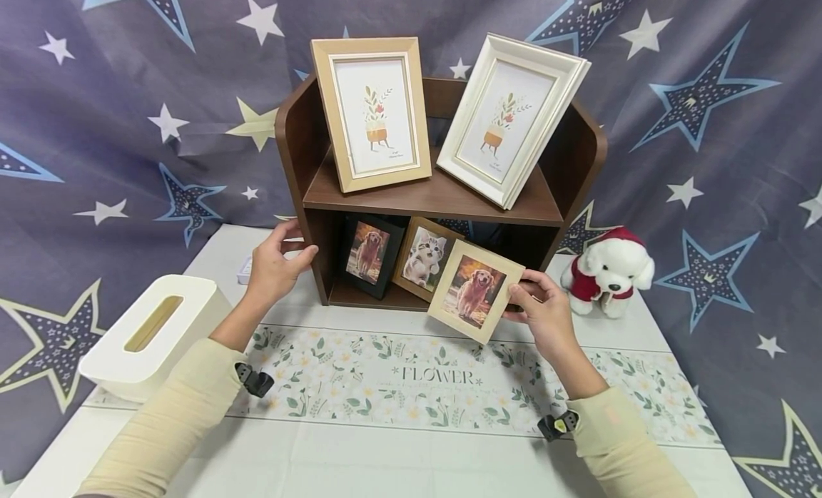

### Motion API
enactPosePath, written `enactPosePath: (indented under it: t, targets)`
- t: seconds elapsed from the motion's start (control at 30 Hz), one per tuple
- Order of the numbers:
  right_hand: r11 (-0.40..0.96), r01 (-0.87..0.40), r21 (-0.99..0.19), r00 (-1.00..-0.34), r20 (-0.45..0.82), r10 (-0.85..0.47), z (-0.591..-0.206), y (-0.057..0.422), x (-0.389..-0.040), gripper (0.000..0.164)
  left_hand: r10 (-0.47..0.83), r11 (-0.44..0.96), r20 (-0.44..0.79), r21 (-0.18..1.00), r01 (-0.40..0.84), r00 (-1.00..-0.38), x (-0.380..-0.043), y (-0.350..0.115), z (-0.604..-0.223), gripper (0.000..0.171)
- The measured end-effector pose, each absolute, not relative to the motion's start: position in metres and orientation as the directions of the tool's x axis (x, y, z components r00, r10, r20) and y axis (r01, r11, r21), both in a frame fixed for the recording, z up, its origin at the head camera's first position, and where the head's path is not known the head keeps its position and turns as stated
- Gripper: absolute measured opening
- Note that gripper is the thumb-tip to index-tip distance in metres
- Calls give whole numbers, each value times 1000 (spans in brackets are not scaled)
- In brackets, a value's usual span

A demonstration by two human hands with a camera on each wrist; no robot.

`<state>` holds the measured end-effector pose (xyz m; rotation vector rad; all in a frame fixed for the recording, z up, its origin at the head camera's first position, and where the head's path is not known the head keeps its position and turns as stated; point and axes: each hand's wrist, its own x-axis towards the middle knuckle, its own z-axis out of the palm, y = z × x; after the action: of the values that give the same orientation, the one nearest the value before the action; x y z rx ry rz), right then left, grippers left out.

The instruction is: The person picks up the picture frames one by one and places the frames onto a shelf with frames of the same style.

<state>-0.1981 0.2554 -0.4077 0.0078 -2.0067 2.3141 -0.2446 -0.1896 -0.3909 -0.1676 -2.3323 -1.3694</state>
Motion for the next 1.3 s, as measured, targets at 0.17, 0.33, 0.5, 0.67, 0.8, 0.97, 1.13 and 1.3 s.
enactPosePath:
  t: [0.17, 0.33, 0.5, 0.67, 0.8, 0.97, 1.13, 1.3]
  targets:
    - [-147, -70, -987, -995, 60, 74, -408, 258, -198, 21, -110, 507, 427, 801, 319, -898, -245, -190, -391, 53]
    - [-138, -73, -988, -993, 59, 104, -408, 261, -199, 20, -110, 500, 430, 803, 324, -896, -245, -190, -391, 53]
    - [-113, -58, -992, -989, 42, 141, -409, 264, -201, 20, -112, 505, 425, 803, 317, -898, -244, -190, -391, 52]
    - [-103, -59, -993, -985, 41, 165, -410, 268, -203, 21, -111, 505, 420, 804, 313, -901, -244, -190, -391, 52]
    - [-95, -55, -994, -982, 36, 183, -410, 269, -205, 22, -114, 502, 414, 809, 307, -903, -243, -190, -390, 52]
    - [-73, -30, -997, -975, 13, 223, -411, 268, -207, 23, -114, 497, 404, 814, 300, -908, -243, -189, -389, 53]
    - [-51, -11, -999, -967, -2, 254, -413, 266, -210, 25, -113, 497, 400, 815, 297, -909, -243, -189, -389, 53]
    - [-53, -19, -998, -959, 4, 283, -414, 262, -213, 25, -114, 502, 402, 813, 296, -909, -244, -189, -389, 53]
